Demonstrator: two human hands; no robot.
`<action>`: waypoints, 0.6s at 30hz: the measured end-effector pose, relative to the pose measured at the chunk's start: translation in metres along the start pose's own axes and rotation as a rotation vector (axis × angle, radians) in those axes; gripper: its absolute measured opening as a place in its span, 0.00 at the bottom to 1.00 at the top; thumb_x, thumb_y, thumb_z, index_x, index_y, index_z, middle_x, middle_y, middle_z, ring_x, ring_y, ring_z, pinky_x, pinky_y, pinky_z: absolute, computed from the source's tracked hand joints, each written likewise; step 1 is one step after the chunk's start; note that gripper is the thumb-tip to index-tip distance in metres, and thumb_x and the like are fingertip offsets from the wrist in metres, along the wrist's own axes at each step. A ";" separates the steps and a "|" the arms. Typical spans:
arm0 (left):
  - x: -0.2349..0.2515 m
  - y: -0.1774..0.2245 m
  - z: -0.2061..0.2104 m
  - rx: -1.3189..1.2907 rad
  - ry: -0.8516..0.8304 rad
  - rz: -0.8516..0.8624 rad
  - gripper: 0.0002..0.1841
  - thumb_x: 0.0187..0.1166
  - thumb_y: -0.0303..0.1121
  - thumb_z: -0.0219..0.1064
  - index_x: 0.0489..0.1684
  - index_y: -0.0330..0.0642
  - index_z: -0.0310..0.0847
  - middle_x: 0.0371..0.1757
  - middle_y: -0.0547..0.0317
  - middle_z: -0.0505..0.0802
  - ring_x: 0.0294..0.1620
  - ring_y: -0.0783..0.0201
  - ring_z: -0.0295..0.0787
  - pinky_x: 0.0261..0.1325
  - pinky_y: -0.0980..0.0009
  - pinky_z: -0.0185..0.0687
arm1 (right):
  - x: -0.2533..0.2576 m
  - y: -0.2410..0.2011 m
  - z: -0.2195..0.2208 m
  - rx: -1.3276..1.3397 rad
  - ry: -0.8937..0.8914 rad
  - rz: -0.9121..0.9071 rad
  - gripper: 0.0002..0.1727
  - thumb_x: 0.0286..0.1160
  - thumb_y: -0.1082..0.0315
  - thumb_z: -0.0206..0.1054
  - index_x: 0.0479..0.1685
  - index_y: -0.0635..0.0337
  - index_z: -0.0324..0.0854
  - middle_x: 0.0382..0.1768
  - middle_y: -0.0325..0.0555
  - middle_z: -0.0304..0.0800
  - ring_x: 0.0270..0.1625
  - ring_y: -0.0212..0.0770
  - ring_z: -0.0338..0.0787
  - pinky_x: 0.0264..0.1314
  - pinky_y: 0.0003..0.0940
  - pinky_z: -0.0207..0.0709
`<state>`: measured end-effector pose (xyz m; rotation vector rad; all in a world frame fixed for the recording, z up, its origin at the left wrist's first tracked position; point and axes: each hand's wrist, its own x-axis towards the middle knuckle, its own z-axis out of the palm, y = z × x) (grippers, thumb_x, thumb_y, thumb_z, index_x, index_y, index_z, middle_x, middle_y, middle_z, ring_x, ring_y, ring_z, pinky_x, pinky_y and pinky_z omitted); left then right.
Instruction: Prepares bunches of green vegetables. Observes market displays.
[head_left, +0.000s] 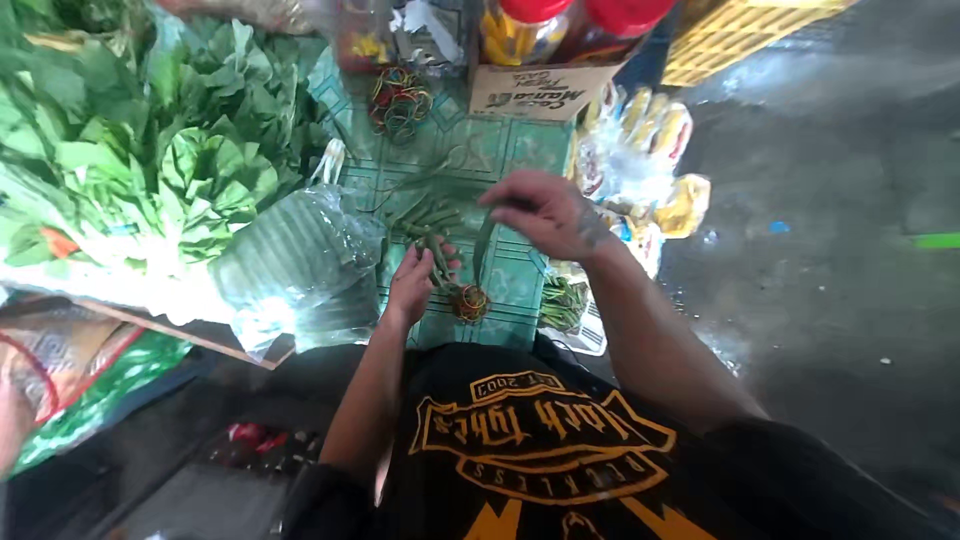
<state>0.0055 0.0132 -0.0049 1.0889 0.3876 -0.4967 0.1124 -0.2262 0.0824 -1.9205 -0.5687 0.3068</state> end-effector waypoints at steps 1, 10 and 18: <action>-0.001 0.000 0.003 0.027 -0.054 0.030 0.24 0.93 0.48 0.44 0.81 0.47 0.65 0.66 0.51 0.89 0.59 0.53 0.90 0.61 0.52 0.88 | -0.005 -0.004 0.007 0.025 -0.055 -0.018 0.11 0.78 0.67 0.70 0.54 0.59 0.90 0.48 0.45 0.92 0.43 0.33 0.90 0.50 0.34 0.89; -0.043 -0.031 0.026 0.115 -0.041 -0.090 0.18 0.92 0.32 0.53 0.75 0.36 0.66 0.47 0.49 0.91 0.42 0.57 0.92 0.50 0.59 0.92 | -0.044 0.045 0.081 -0.135 0.144 0.396 0.17 0.86 0.55 0.63 0.55 0.59 0.88 0.44 0.50 0.93 0.45 0.45 0.93 0.53 0.49 0.88; -0.064 -0.040 0.008 -0.178 0.150 0.046 0.17 0.95 0.32 0.46 0.77 0.39 0.64 0.57 0.42 0.90 0.55 0.45 0.92 0.59 0.45 0.89 | -0.048 0.057 0.095 -0.387 0.074 0.425 0.15 0.82 0.60 0.66 0.52 0.62 0.88 0.50 0.56 0.92 0.56 0.56 0.91 0.60 0.61 0.84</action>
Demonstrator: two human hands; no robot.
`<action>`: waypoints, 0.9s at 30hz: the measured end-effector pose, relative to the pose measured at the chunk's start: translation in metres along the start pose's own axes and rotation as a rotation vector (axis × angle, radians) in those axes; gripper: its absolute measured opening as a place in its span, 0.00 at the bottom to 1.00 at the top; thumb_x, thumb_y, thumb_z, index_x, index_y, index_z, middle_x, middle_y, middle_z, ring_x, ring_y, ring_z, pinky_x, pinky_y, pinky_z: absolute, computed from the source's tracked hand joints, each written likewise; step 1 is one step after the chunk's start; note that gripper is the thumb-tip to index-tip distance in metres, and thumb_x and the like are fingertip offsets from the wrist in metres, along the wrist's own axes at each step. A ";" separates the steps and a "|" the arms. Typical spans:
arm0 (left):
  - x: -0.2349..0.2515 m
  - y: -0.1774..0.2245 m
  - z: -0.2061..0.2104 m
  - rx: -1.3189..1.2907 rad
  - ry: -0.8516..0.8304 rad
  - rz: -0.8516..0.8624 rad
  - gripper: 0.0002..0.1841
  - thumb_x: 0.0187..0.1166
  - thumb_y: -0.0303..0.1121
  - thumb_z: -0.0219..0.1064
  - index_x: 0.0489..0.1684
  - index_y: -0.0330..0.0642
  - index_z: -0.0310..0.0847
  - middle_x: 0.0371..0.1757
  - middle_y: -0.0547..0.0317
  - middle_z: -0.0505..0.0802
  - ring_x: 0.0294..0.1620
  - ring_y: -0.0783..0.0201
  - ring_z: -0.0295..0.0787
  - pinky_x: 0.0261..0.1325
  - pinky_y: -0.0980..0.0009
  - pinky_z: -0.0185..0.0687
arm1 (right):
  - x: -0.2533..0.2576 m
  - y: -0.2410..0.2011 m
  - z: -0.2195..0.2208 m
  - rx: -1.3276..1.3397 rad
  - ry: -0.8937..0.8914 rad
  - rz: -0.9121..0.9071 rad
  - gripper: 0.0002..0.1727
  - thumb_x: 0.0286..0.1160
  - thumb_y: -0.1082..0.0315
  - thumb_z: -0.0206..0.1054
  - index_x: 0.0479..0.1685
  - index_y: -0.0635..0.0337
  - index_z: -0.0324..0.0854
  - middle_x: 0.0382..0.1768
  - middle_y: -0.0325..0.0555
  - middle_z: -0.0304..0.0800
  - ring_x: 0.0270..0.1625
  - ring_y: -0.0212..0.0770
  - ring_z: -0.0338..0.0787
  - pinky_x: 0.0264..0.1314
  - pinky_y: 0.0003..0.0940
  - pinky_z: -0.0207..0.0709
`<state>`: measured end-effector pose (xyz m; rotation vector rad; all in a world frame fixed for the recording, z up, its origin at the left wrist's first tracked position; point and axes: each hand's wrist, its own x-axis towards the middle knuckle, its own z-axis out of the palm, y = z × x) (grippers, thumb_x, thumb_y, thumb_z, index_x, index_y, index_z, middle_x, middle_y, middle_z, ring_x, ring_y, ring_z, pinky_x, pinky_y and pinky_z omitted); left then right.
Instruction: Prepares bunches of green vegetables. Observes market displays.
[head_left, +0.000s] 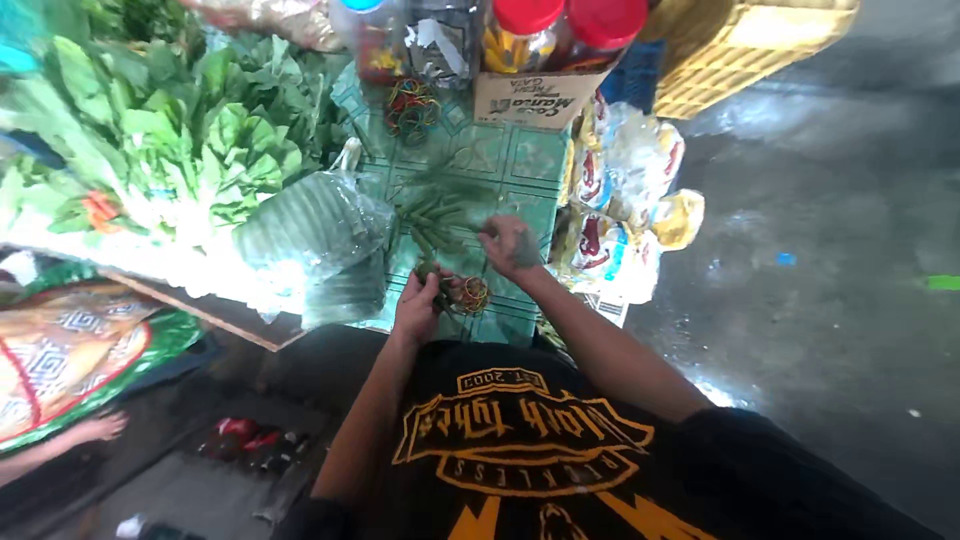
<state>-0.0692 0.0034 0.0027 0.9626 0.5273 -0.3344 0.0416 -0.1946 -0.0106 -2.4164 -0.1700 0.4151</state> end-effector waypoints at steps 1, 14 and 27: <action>0.001 0.002 0.000 -0.005 0.018 0.035 0.17 0.95 0.32 0.47 0.78 0.40 0.64 0.59 0.43 0.90 0.56 0.45 0.92 0.60 0.46 0.89 | -0.012 -0.012 -0.006 0.102 -0.017 -0.005 0.15 0.82 0.59 0.68 0.51 0.62 0.87 0.46 0.54 0.92 0.50 0.53 0.92 0.56 0.59 0.85; 0.010 0.001 0.029 0.314 -0.250 0.152 0.21 0.87 0.30 0.61 0.77 0.44 0.68 0.57 0.52 0.92 0.52 0.59 0.91 0.54 0.61 0.89 | -0.086 -0.036 -0.013 0.394 -0.080 0.042 0.07 0.72 0.64 0.75 0.36 0.58 0.89 0.32 0.43 0.92 0.36 0.40 0.92 0.43 0.47 0.88; -0.002 0.031 0.000 0.317 -0.120 0.204 0.18 0.87 0.28 0.59 0.72 0.40 0.66 0.53 0.49 0.90 0.52 0.52 0.91 0.59 0.48 0.90 | -0.068 0.031 0.007 -0.080 -0.265 -0.074 0.18 0.78 0.61 0.71 0.65 0.50 0.87 0.58 0.57 0.89 0.61 0.57 0.89 0.63 0.60 0.83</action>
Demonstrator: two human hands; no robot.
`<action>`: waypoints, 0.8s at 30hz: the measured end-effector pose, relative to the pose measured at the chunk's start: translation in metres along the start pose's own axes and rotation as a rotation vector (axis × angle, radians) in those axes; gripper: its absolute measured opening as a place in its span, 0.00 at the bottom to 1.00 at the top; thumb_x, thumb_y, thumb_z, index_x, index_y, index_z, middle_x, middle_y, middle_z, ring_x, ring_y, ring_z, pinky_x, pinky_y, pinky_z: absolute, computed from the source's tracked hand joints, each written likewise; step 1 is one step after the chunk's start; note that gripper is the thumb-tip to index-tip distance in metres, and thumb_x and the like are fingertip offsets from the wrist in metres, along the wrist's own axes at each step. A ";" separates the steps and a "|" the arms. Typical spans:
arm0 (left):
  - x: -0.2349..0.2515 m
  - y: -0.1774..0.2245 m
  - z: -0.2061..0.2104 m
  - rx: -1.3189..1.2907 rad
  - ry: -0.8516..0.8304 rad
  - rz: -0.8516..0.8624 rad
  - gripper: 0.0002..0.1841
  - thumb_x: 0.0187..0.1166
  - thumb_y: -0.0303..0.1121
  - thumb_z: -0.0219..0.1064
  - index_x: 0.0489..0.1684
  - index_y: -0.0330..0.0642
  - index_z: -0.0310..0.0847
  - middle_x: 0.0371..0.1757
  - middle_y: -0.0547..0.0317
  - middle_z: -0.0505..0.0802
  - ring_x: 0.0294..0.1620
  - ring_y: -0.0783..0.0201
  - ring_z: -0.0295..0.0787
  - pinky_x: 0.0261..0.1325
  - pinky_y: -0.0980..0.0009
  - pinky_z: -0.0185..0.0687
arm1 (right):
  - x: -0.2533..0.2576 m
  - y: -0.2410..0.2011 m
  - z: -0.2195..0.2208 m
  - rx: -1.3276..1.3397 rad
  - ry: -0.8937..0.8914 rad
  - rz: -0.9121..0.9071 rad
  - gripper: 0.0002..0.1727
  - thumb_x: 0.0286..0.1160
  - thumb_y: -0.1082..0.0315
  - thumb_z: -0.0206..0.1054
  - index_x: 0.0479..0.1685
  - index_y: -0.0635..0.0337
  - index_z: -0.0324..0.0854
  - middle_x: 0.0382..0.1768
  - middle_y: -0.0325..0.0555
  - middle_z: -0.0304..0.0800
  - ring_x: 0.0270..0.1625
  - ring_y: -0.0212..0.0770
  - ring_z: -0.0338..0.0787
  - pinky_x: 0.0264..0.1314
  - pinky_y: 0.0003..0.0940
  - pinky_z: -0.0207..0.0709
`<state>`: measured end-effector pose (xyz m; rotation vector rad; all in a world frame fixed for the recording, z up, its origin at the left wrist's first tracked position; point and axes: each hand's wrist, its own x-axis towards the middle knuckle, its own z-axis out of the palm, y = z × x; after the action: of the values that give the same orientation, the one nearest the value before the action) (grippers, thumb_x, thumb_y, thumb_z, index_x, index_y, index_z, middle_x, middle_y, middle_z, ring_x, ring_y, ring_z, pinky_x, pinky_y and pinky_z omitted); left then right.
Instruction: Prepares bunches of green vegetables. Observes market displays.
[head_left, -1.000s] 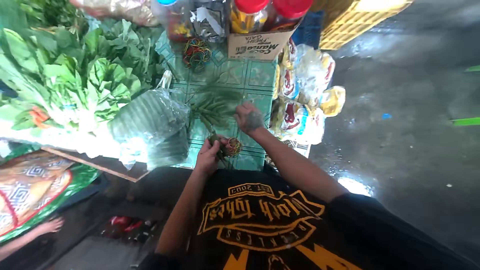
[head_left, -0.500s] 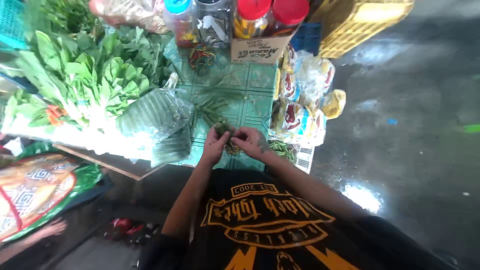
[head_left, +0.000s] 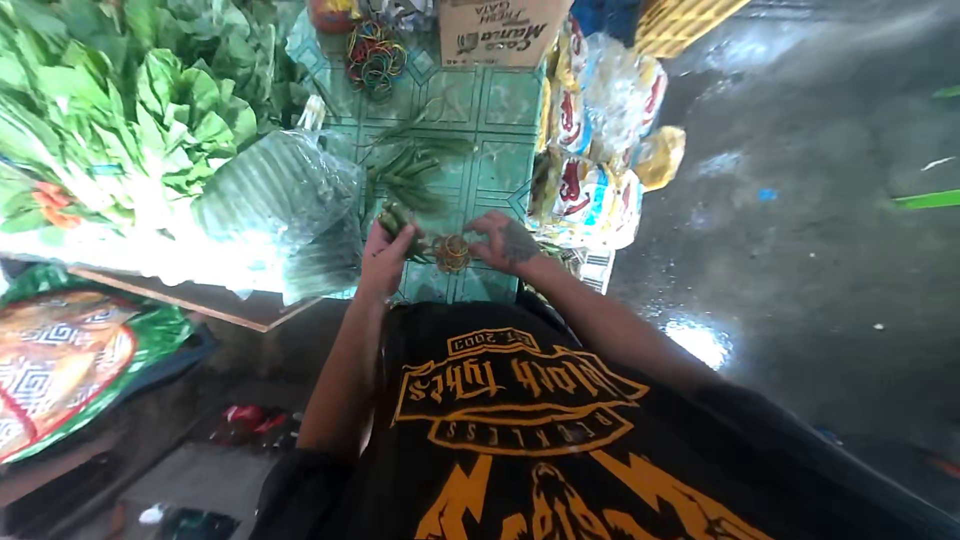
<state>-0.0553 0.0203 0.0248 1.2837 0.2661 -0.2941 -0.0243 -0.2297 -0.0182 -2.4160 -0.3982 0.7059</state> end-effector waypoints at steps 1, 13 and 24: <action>-0.004 0.001 0.000 0.021 0.013 -0.021 0.18 0.88 0.30 0.60 0.73 0.42 0.67 0.53 0.51 0.90 0.53 0.54 0.91 0.59 0.49 0.89 | 0.004 -0.003 0.004 -0.074 -0.042 -0.028 0.18 0.77 0.62 0.71 0.66 0.48 0.87 0.61 0.56 0.87 0.63 0.57 0.88 0.64 0.59 0.84; -0.012 -0.014 0.011 0.201 0.066 -0.015 0.29 0.81 0.29 0.69 0.79 0.26 0.66 0.69 0.38 0.86 0.68 0.55 0.86 0.74 0.58 0.81 | 0.022 0.013 0.027 -0.156 0.229 -0.372 0.13 0.77 0.67 0.68 0.52 0.68 0.88 0.59 0.73 0.85 0.58 0.74 0.88 0.52 0.74 0.82; -0.023 0.005 0.009 0.216 0.086 -0.027 0.31 0.82 0.31 0.69 0.81 0.26 0.63 0.70 0.31 0.84 0.70 0.46 0.84 0.74 0.49 0.79 | 0.012 -0.017 -0.022 0.477 0.163 -0.320 0.25 0.82 0.67 0.66 0.62 0.84 0.66 0.44 0.51 0.85 0.43 0.29 0.90 0.51 0.31 0.89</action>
<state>-0.0747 0.0149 0.0402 1.5089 0.3322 -0.2970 -0.0043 -0.2215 0.0028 -1.8867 -0.4744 0.4022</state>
